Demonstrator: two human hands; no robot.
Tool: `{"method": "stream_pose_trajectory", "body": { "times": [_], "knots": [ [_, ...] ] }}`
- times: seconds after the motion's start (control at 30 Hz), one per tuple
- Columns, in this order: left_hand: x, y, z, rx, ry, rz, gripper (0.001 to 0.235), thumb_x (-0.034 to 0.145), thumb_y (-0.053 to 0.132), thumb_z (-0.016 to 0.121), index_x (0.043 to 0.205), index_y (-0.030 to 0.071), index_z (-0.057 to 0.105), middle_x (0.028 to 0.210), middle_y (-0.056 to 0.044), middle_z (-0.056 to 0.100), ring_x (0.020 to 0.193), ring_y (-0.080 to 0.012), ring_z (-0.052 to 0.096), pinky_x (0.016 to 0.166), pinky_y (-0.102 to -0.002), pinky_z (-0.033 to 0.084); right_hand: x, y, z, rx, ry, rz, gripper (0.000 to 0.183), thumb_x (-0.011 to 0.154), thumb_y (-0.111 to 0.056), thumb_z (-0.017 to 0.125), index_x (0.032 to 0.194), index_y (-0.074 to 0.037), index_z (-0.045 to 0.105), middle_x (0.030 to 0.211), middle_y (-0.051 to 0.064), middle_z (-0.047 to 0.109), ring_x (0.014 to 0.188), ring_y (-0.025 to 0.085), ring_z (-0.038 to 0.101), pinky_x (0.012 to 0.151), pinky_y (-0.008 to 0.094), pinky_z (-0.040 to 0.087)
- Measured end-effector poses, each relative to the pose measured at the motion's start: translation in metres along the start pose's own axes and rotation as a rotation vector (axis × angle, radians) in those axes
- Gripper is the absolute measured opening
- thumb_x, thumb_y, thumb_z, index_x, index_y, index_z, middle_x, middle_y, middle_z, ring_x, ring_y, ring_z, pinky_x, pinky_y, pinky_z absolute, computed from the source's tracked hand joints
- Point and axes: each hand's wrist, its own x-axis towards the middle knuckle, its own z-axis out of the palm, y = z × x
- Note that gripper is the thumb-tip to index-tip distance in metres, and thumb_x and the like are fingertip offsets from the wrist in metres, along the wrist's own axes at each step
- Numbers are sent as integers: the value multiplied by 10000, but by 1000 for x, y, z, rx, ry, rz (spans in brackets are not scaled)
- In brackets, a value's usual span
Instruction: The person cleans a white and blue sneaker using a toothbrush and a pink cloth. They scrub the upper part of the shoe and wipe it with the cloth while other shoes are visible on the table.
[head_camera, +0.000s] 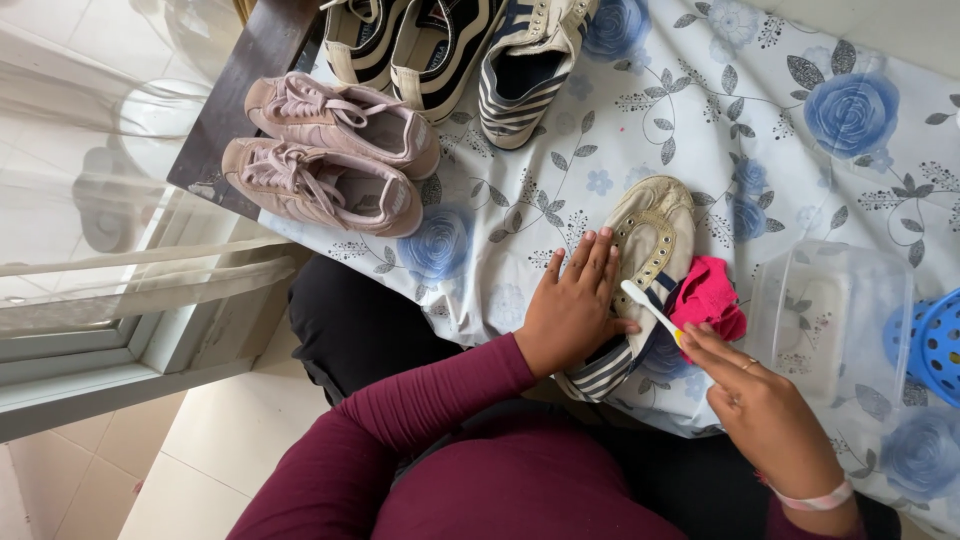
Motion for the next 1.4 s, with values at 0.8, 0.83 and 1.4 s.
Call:
{"method": "stream_pose_trajectory", "body": {
  "times": [0.8, 0.83, 1.4],
  "knots": [
    [0, 0, 0, -26, -9, -9, 1063, 871, 824, 430, 1573, 27, 399, 1698, -185, 271, 1566, -332, 313, 1180, -536, 382, 0, 7, 1, 14, -59, -63, 742, 842, 111, 519, 1506, -221, 536, 1598, -52, 518, 1492, 151, 466, 1106, 346, 490],
    [1, 0, 0, -23, -6, -9, 1063, 871, 824, 430, 1573, 27, 399, 1698, -185, 271, 1566, -332, 313, 1180, -536, 382, -1, 7, -3, 13, -56, -66, 742, 842, 111, 519, 1506, -221, 536, 1598, -52, 518, 1492, 151, 466, 1106, 346, 490],
    [0, 1, -1, -38, -11, -11, 1071, 869, 827, 405, 1571, 18, 399, 1695, -195, 274, 1564, -342, 314, 1175, -539, 381, -8, 9, -15, 37, -137, 111, 754, 851, 90, 521, 1494, -302, 555, 1603, -105, 529, 1492, 82, 481, 950, 283, 575]
  ]
}}
